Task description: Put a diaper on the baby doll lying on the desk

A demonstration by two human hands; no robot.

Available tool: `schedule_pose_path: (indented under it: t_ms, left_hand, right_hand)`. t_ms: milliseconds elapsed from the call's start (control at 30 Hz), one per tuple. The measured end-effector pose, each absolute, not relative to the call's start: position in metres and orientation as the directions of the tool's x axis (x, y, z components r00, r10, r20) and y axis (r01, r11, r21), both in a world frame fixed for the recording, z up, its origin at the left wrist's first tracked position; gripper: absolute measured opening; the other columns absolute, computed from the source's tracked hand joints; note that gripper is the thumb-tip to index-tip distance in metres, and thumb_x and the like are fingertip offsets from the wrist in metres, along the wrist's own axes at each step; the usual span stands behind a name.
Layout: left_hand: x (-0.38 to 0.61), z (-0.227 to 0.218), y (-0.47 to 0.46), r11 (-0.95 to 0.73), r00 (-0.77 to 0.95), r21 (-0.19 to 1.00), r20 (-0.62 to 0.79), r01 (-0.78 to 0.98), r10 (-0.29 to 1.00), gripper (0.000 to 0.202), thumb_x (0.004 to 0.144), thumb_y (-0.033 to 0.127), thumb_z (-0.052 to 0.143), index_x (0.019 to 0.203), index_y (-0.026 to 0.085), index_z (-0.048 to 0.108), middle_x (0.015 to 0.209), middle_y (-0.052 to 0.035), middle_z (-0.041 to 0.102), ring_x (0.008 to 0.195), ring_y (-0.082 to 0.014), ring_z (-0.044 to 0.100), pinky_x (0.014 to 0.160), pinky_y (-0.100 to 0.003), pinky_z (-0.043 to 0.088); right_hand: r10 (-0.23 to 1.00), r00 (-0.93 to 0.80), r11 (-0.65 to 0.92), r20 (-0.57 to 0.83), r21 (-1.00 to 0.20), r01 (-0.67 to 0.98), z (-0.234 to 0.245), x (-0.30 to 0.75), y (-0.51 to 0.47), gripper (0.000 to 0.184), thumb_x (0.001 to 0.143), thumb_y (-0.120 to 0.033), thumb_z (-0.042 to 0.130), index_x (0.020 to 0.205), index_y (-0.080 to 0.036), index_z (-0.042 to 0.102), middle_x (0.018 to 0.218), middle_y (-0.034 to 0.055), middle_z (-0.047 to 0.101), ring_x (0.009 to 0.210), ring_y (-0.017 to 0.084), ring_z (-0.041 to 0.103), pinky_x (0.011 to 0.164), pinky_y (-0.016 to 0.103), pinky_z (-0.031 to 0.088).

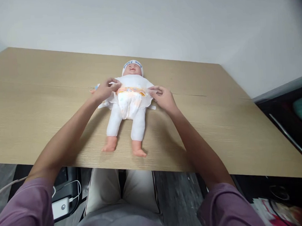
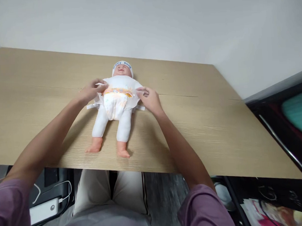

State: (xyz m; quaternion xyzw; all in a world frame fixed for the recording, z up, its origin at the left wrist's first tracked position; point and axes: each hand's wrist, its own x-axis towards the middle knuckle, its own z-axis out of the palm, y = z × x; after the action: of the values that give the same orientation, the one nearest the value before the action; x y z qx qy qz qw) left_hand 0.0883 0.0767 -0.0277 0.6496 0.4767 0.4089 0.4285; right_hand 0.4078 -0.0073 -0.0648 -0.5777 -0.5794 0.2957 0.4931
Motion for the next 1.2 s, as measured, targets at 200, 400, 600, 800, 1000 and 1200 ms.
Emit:
schedule_pose_path:
  t_ms: [200,400,600,800,1000,1200]
  left_hand:
    - [0.1,-0.011,0.081,-0.46,0.153,0.798,0.437,0.389,0.886,0.021,0.099,0.03,0.081,0.116,0.022,0.071,0.12,-0.0091,0.081,0.109,-0.0246,0.075,0.101,-0.04,0.059]
    - [0.148,0.004,0.033,-0.773,0.594,0.438,0.496,0.459,0.634,0.024,0.106,0.042,0.073,0.12,0.022,0.077,0.132,-0.013,0.079,0.131,-0.0365,0.066,0.118,-0.055,0.049]
    - [0.168,-0.012,0.022,-0.793,0.682,0.315,0.405,0.522,0.609,0.039,0.103,0.053,0.075,0.126,0.022,0.08,0.141,-0.0154,0.076,0.141,-0.0459,0.056,0.12,-0.063,0.041]
    - [0.165,-0.022,0.027,-0.787,0.682,0.285,0.395,0.547,0.616,0.064,0.089,0.067,0.089,0.135,0.023,0.08,0.156,-0.0165,0.069,0.144,-0.0498,0.053,0.122,-0.064,0.038]
    - [0.168,-0.026,0.024,-0.767,0.666,0.275,0.382,0.58,0.641,0.068,0.086,0.065,0.091,0.14,0.025,0.078,0.161,-0.0154,0.067,0.146,-0.0497,0.052,0.122,-0.063,0.038]
    - [0.169,-0.024,0.022,-0.755,0.652,0.266,0.384,0.6,0.654,0.064,0.086,0.057,0.088,0.139,0.024,0.076,0.163,-0.0145,0.066,0.147,-0.0488,0.051,0.12,-0.062,0.039]
  right_hand:
    - [0.866,0.201,0.195,0.458,-0.679,0.708,-0.103,0.422,-0.056,0.036,0.103,-0.055,0.066,0.117,-0.023,0.076,0.103,0.0096,0.081,0.087,0.027,0.074,0.093,0.046,0.064]
    - [0.905,0.211,0.067,0.37,-0.612,0.788,-0.114,0.413,-0.06,0.03,0.1,-0.056,0.072,0.102,-0.025,0.069,0.087,0.0061,0.074,0.093,0.031,0.073,0.104,0.05,0.058]
    - [0.921,0.342,-0.121,0.186,-0.699,0.704,-0.109,0.41,-0.054,0.036,0.092,-0.055,0.084,0.099,-0.026,0.064,0.083,0.0018,0.073,0.085,0.028,0.072,0.087,0.042,0.054]
    - [0.95,0.275,-0.072,0.149,-0.751,0.657,-0.105,0.416,-0.058,0.044,0.097,-0.063,0.072,0.077,-0.027,0.058,0.069,-0.0015,0.063,0.069,0.02,0.058,0.073,0.035,0.043]
    - [0.963,0.194,0.105,0.188,-0.923,0.37,-0.083,0.414,-0.051,0.061,0.093,-0.084,0.065,0.073,-0.027,0.056,0.066,-0.0039,0.046,0.064,0.016,0.042,0.064,0.032,0.037]
    - [0.949,0.098,0.234,0.299,-0.879,0.417,-0.062,0.37,-0.017,0.056,0.099,-0.077,0.066,0.077,-0.026,0.056,0.074,-0.0011,0.059,0.074,0.018,0.055,0.072,0.033,0.045]
